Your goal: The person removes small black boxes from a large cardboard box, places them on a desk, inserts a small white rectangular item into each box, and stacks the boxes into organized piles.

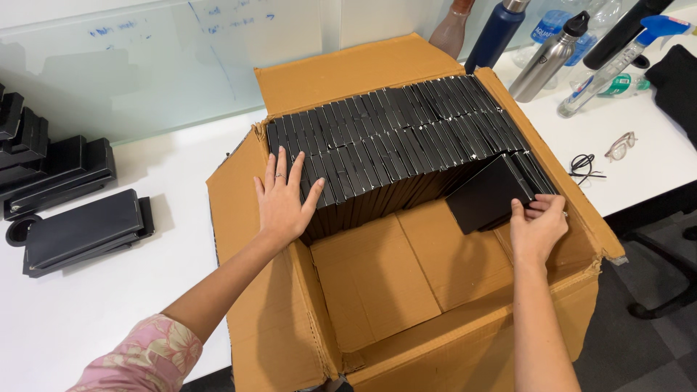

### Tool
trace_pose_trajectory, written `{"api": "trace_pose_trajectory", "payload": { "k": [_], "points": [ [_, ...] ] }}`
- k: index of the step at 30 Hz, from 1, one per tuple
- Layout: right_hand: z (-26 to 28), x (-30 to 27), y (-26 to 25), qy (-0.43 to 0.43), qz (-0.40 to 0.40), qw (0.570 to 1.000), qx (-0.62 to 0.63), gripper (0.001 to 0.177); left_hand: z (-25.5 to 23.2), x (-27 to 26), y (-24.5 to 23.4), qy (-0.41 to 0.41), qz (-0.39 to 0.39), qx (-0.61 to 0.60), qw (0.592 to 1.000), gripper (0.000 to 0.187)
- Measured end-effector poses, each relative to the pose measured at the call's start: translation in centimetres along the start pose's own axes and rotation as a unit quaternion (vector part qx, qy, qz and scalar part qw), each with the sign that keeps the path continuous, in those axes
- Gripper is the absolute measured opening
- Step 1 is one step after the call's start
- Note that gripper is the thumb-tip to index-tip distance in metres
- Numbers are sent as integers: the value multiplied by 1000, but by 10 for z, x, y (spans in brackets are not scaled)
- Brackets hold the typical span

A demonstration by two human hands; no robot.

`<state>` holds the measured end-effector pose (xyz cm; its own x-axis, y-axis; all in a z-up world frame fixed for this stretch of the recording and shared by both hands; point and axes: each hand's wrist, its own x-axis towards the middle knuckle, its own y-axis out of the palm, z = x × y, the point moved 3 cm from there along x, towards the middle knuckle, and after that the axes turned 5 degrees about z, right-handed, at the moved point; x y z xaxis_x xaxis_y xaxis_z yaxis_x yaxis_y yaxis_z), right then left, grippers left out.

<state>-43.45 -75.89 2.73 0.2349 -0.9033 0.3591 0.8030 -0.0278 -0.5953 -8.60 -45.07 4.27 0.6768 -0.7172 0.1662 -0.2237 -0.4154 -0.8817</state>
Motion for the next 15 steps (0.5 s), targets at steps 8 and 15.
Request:
{"api": "trace_pose_trajectory", "payload": {
  "k": [8, 15],
  "points": [
    [-5, -1, 1, -9, -24, 1000, 7, 29, 1, -3, 1, 1, -3, 0, 1000, 73],
    [-9, 4, 5, -21, -37, 999, -11, 29, 1, 0, 3, 1, -3, 7, 1000, 73]
  ]
}}
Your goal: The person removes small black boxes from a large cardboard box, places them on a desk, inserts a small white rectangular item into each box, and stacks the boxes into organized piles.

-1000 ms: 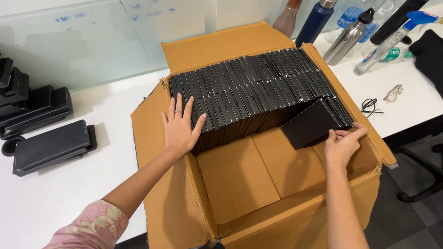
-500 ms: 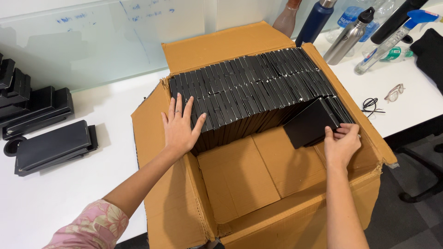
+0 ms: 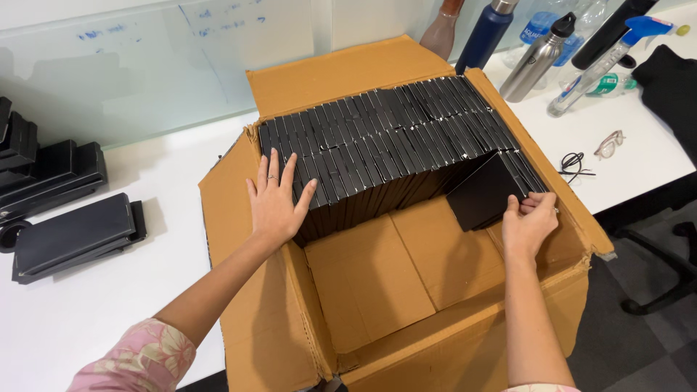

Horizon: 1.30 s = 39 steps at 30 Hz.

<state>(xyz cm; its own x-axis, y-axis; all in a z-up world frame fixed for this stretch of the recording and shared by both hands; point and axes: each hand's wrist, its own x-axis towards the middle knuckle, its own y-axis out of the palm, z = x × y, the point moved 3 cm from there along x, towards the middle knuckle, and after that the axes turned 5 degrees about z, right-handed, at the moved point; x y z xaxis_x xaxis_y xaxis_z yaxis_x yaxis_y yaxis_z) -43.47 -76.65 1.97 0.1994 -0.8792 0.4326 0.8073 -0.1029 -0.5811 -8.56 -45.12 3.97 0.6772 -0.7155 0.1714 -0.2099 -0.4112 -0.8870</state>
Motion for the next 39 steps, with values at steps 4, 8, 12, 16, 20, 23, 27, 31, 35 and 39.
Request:
{"api": "trace_pose_trajectory", "payload": {
  "k": [4, 8, 12, 16, 20, 23, 27, 31, 35, 39],
  "points": [
    [3, 0, -1, 17, 8, 1000, 0, 34, 0, -1, 0, 5, -5, 1, 1000, 73],
    [12, -3, -6, 26, 3, 1000, 7, 47, -1, 0, -1, 4, -6, -1, 1000, 73],
    [21, -4, -11, 9, -6, 1000, -30, 57, 0, 0, -1, 3, -5, -2, 1000, 73],
    [23, -4, -12, 37, 5, 998, -42, 52, 2, -1, 1, 5, -6, -4, 1000, 73],
    [25, -4, -13, 39, -10, 996, -79, 44, 2, 1, 2, 3, -12, -8, 1000, 72],
    [21, -2, -11, 40, -19, 994, -104, 37, 1, 3, 2, -5, -20, -25, 999, 71],
    [15, -5, -13, -19, -79, 988, -132, 36, 1, -2, -7, -14, -46, -111, 993, 75],
    [19, -16, -16, -138, -111, 971, -161, 28, 0, -8, -24, -20, -70, -233, 970, 78],
    [42, -27, -11, -203, -71, 958, -188, 28, 22, -31, -35, 3, -165, -335, 928, 70],
    [99, -44, 1, -267, -26, 951, -150, 28, 100, -84, -26, -81, -201, -279, 936, 67]
  ]
}}
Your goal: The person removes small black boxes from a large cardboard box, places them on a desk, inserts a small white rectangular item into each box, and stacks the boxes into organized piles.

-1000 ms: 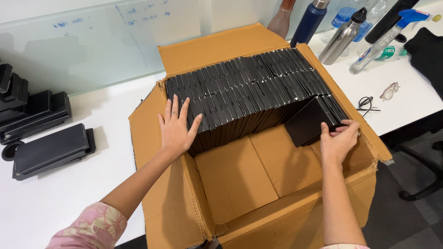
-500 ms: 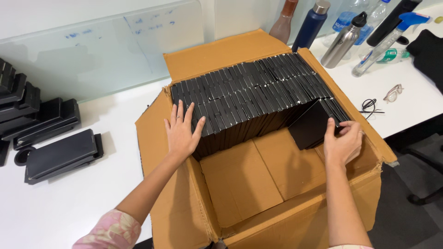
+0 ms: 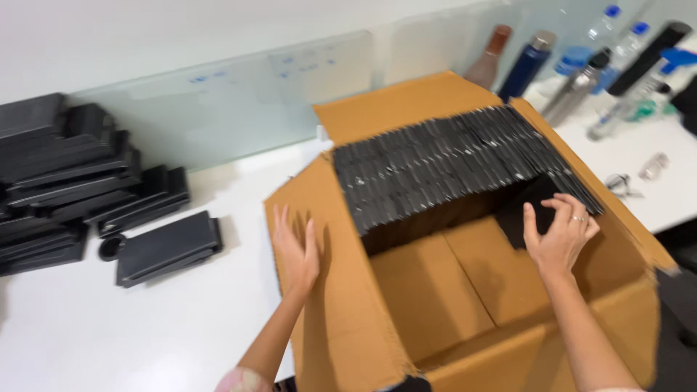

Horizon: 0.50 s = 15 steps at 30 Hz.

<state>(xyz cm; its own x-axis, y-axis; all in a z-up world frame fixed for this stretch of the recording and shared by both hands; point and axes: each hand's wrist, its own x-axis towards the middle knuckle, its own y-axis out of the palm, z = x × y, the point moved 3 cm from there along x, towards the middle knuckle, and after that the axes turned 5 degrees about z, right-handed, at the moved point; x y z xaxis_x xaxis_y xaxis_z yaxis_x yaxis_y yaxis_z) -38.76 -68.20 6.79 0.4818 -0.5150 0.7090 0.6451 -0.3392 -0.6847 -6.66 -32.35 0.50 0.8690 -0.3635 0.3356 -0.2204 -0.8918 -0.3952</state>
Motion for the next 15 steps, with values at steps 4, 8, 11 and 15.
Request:
{"api": "trace_pose_trajectory", "payload": {
  "k": [4, 8, 11, 15],
  "points": [
    [104, 35, 9, -49, -11, 986, 157, 27, 110, -27, -98, -26, -74, 138, 987, 67],
    [234, 69, 28, -147, 21, 947, 284, 21, 211, -45, -229, -130, -115, 292, 940, 74],
    [322, 72, 44, -192, 118, 918, 325, 28, 261, -61, -316, -228, -152, 342, 899, 77],
    [412, 58, 86, -115, 340, 858, 368, 46, 301, -72, -367, -276, -241, 203, 908, 79]
  ]
}}
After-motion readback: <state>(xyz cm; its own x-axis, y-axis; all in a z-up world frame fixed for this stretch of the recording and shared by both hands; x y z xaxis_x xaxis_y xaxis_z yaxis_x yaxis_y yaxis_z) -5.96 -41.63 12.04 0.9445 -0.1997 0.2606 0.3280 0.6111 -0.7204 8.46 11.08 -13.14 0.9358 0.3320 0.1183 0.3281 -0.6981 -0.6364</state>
